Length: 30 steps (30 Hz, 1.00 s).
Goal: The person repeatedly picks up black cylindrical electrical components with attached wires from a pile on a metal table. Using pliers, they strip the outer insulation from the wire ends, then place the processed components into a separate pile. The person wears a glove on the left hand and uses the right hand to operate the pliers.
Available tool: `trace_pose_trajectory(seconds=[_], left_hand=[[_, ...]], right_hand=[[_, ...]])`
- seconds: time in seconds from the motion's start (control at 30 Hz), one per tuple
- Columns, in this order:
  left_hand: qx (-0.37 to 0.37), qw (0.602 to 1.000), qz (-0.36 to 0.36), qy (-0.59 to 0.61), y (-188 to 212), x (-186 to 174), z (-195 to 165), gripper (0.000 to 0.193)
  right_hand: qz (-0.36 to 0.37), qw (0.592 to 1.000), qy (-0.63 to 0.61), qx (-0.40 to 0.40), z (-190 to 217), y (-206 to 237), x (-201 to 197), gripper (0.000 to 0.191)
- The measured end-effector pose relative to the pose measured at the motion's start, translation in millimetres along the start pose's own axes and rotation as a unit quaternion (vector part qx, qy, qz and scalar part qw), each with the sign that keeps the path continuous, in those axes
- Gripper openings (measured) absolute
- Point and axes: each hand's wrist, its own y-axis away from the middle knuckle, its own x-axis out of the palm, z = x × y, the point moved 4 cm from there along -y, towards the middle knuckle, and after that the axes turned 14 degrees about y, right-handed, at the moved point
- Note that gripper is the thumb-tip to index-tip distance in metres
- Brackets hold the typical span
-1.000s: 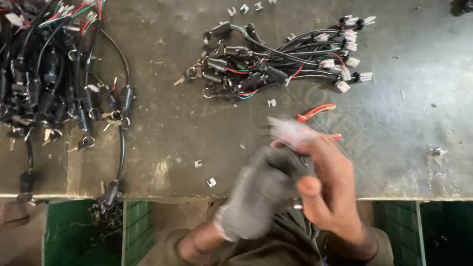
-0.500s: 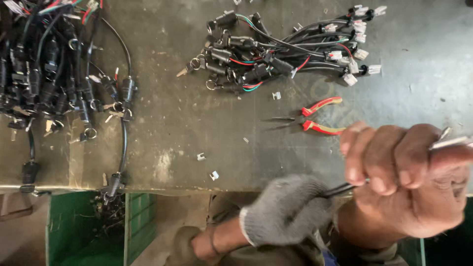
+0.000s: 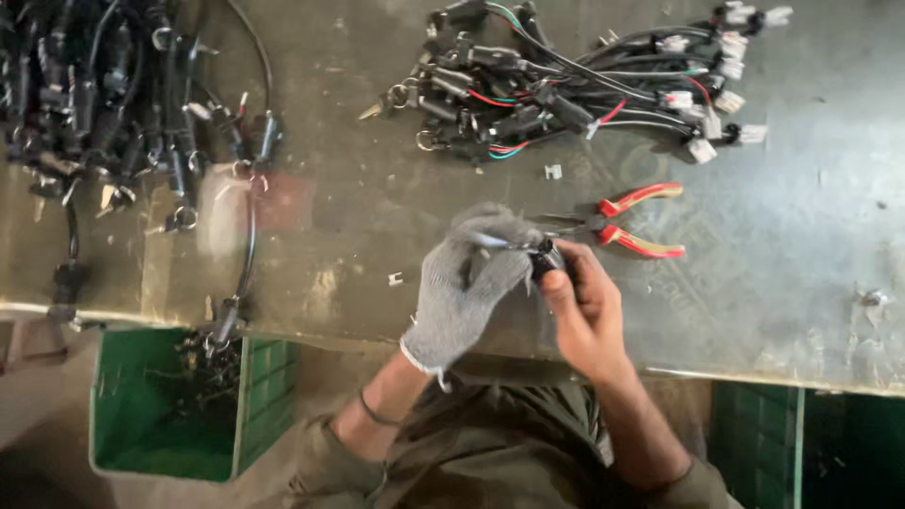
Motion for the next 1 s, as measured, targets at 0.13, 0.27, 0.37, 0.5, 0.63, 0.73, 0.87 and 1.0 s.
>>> trace_pose_trajectory(seconds=[0.13,0.27,0.37,0.5,0.63,0.73,0.87,1.0], left_hand=[[-0.003,0.988,-0.003,0.152,12,3,14,0.022],[0.007,0.999,-0.052,0.008,18,-6,10,0.058],[-0.014,0.998,-0.020,-0.064,15,-4,-2,0.051],[0.076,0.963,0.048,-0.252,9,1,-21,0.029],[0.062,0.979,0.086,-0.176,4,1,-17,0.031],[0.064,0.974,0.089,-0.196,8,6,-13,0.029],[0.094,0.962,0.048,-0.252,17,18,-15,0.047],[0.082,0.966,0.085,-0.228,8,19,-9,0.044]], right_hand=[[0.044,0.997,0.014,-0.069,9,-4,-9,0.039],[0.028,0.975,0.134,-0.175,41,-2,-13,0.032],[0.004,0.941,0.264,-0.213,55,0,-12,0.040],[-0.027,0.914,0.328,-0.237,58,4,-11,0.050],[-0.019,0.927,0.297,-0.227,57,9,-9,0.053],[0.000,0.977,0.207,-0.061,44,8,-12,0.038],[0.066,0.996,0.062,-0.012,27,5,-14,0.023],[0.063,0.994,-0.061,0.065,-7,10,-19,0.022]])
